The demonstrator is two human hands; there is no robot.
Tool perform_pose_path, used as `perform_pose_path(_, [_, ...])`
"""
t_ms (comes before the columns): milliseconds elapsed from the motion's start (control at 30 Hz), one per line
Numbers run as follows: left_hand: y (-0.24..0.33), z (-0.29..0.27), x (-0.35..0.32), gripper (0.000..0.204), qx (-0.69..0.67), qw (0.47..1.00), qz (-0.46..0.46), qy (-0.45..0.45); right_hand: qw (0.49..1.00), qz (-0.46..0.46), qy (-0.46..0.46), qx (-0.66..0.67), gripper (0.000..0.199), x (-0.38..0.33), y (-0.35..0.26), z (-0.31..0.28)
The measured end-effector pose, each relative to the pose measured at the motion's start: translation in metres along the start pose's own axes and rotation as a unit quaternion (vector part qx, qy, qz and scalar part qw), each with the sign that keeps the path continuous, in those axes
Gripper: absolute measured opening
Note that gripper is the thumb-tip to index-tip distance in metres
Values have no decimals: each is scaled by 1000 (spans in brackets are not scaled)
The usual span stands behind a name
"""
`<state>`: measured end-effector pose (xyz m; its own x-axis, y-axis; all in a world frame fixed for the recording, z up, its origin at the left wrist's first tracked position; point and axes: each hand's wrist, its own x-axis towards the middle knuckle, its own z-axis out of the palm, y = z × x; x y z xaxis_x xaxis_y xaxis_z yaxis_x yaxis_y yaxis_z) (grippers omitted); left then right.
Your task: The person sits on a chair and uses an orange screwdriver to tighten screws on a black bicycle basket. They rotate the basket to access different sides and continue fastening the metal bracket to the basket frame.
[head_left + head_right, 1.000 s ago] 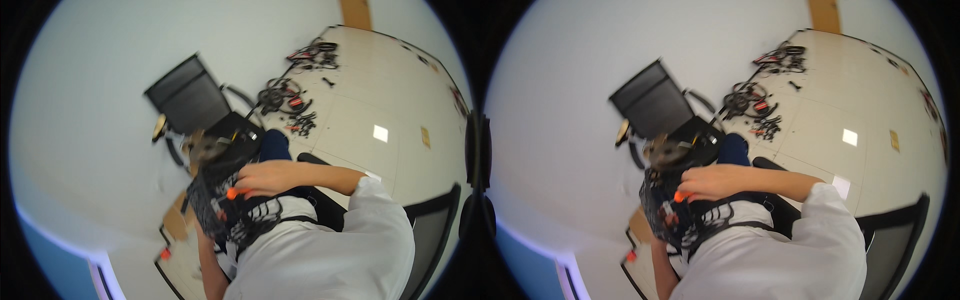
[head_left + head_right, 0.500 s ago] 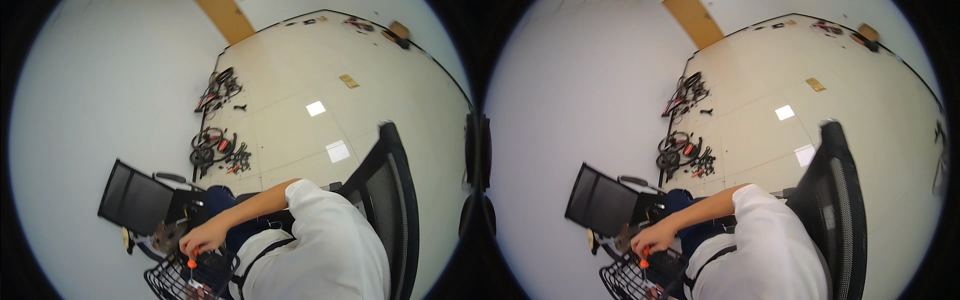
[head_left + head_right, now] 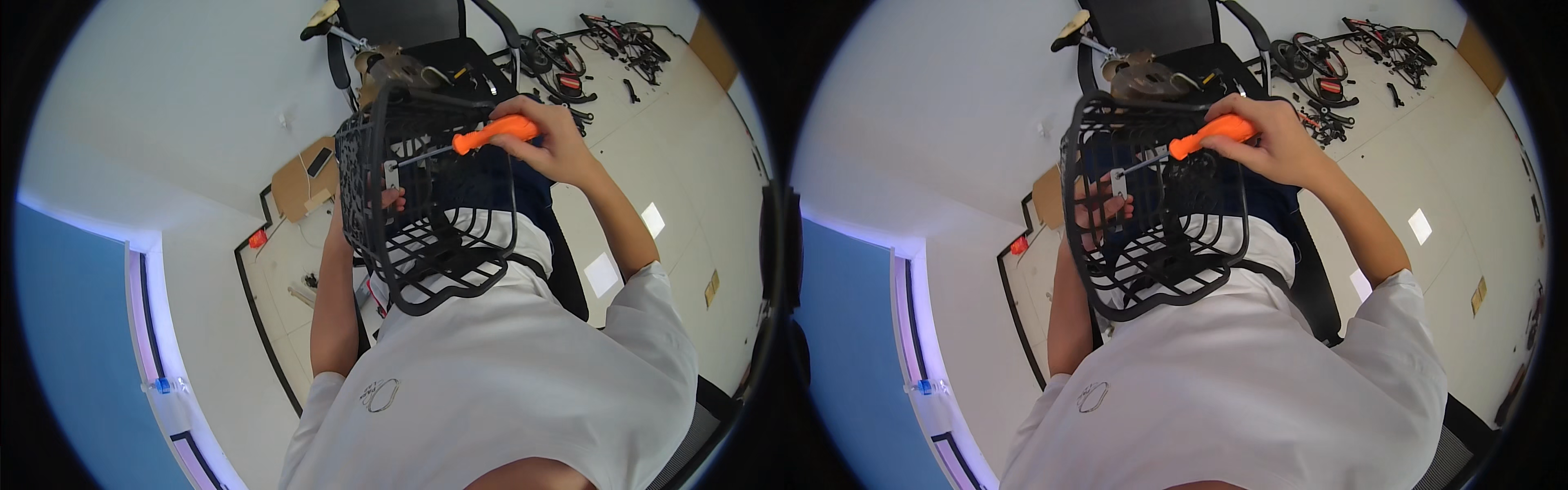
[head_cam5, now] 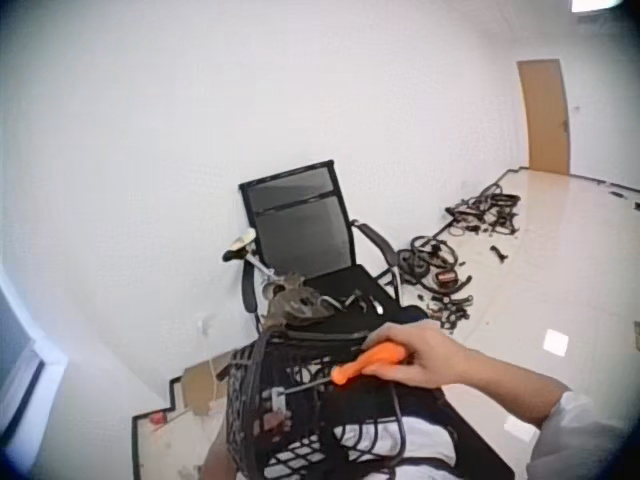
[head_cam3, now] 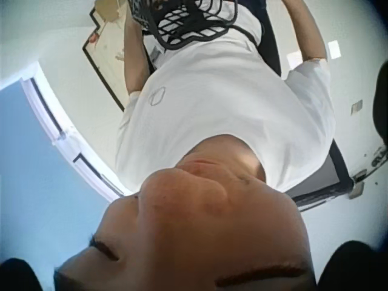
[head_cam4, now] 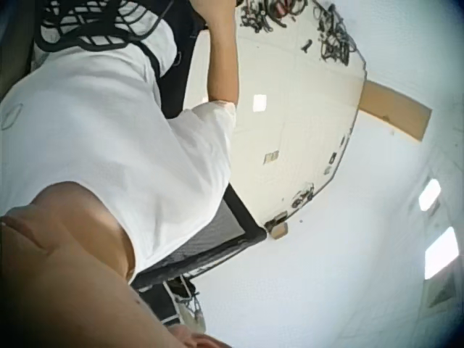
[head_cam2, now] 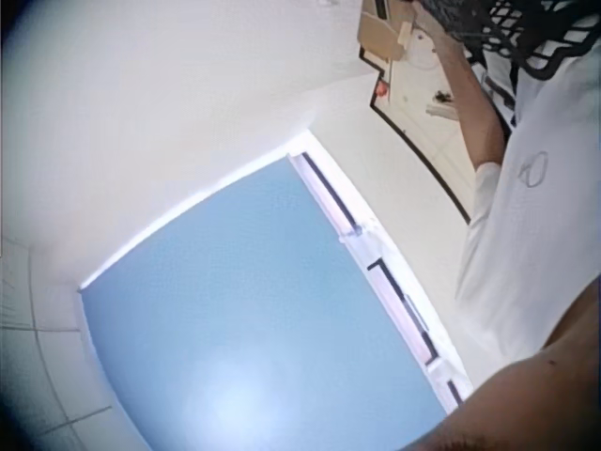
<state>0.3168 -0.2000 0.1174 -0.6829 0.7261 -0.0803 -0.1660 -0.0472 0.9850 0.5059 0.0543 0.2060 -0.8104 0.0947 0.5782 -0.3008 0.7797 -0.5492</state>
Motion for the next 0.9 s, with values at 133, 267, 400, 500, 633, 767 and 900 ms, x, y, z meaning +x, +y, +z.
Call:
perform_pose_path(133, [2,-14,1,50,-29,998,-22,-46,999,-46,16,-21,28,6,-1,2])
perform_pose_path(267, [2,-21,6,47,-40,997,-29,-55,996,-67,18,-48,27,8,-7,1])
perform_pose_path(400, [5,-18,3,49,-36,998,-16,-41,994,-83,4,-65,28,6,-20,1])
perform_pose_path(500, [9,-10,-1,53,-5,1000,-10,-19,986,-128,-5,-107,29,1,-32,6])
perform_pose_path(633, [8,-3,-2,55,23,1000,6,16,987,-73,-61,-132,36,-7,-46,6])
perform_pose_path(767, [-1,-6,2,31,47,998,38,25,994,-45,-56,-79,34,-9,-44,7])
perform_pose_path(900, [-13,-15,8,33,79,993,82,-2,997,-37,-59,-33,30,-4,-35,3])
